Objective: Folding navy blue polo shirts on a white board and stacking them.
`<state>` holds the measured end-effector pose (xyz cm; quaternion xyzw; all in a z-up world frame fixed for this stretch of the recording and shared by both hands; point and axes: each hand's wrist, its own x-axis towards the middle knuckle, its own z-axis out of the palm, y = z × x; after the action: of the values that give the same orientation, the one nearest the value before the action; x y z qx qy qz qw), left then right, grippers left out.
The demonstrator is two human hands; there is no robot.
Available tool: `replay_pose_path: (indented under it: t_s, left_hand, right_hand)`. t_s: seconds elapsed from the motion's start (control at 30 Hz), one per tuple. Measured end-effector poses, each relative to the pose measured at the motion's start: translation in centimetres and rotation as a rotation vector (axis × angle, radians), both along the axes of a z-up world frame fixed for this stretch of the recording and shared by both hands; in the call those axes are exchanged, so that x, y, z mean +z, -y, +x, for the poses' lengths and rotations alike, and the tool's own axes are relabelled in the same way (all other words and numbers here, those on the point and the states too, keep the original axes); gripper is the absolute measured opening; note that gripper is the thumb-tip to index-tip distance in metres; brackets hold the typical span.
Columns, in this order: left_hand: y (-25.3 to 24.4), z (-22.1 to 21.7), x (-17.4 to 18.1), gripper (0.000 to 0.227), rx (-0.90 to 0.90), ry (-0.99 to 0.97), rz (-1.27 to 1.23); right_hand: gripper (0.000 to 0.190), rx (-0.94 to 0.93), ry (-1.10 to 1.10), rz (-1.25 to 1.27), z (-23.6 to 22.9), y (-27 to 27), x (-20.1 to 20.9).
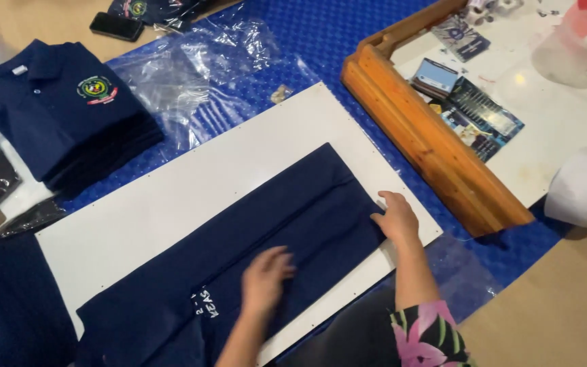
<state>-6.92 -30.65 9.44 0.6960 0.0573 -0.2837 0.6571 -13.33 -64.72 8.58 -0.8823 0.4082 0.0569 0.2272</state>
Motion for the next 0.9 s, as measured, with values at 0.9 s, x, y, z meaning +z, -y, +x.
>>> replay_pose_path:
  t_s: [0.9]
  left_hand:
    - [10.6, 3.4, -0.2, 0.068, 0.219, -0.346, -0.457]
  right_hand:
    - [0.079, 0.93, -0.241, 0.382, 1.8, -12.1, 14.0]
